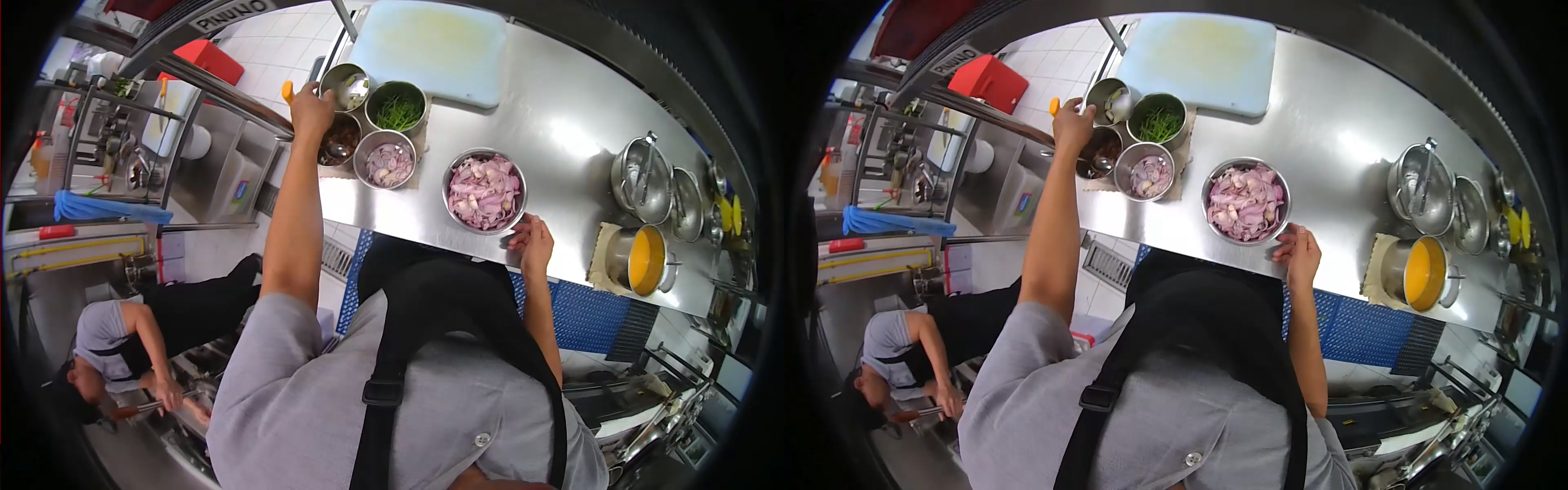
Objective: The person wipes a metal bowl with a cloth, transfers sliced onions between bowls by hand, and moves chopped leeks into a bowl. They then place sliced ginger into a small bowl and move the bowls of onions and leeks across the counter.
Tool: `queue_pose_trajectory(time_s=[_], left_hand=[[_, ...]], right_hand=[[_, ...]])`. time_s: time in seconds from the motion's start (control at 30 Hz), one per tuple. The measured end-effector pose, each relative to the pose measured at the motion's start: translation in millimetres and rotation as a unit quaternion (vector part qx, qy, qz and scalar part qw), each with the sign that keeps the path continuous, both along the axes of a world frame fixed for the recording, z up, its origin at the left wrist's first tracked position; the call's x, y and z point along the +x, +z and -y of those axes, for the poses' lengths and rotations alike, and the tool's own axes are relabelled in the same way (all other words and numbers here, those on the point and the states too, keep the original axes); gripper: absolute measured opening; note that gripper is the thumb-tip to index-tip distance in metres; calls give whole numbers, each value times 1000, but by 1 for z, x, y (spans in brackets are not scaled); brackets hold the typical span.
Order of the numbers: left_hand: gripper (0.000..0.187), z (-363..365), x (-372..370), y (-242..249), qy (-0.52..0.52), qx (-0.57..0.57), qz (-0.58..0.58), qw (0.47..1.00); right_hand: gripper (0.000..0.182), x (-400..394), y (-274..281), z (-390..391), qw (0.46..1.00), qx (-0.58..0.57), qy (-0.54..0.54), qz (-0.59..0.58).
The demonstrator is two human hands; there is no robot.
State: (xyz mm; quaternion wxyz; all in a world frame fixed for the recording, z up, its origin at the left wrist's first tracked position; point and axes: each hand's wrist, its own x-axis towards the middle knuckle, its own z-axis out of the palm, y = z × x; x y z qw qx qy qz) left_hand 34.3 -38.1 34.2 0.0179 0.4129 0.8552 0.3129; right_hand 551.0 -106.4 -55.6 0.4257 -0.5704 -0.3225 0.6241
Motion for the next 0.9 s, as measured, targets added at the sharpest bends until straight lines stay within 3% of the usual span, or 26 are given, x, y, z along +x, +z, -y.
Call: queue_pose_trajectory(time_s=[0.07,0.1,0.13,0.23,0.27,0.33,0.4,0.5,0.53,0.63,0.67,0.73,0.8,0.87,0.9], left_hand=[[34,46,46,42,-50,74,30,996],[31,68,48,32,-52,12,57,997],[35,93,82,53,-63,-11,112,992],[50,141,105,5,-67,-147,270,949],[59,149,109,-15,-64,-117,337,932],[58,146,116,-30,-65,-87,389,915],[50,138,107,-64,-91,-30,335,937],[32,130,112,-64,-180,94,116,972],[32,133,128,-23,-160,62,176,969],[31,133,118,-7,-150,16,130,980],[30,126,99,-43,-153,35,77,985],[27,135,109,16,-162,23,204,965],[27,132,84,-19,-223,50,155,961],[29,142,78,-11,-266,93,234,931],[29,148,89,16,-280,85,268,918]], right_hand=[[42,-1,2,4,1000,2,0,-14],[40,-1,4,7,999,18,-17,-36],[38,2,7,9,997,41,-42,-53],[29,4,25,10,987,147,-36,46],[22,-8,61,12,985,162,37,52],[22,-40,121,20,964,196,179,1],[25,-64,171,32,923,246,292,-44],[33,-89,251,48,841,390,364,-87],[52,-98,268,54,830,403,361,-134],[59,-110,321,65,765,487,394,-151],[60,-112,330,69,760,479,406,-169],[61,-115,339,72,770,479,399,-138],[51,-120,329,79,797,462,379,-87],[37,-125,318,83,849,396,351,16],[34,-124,311,83,862,374,334,72]])
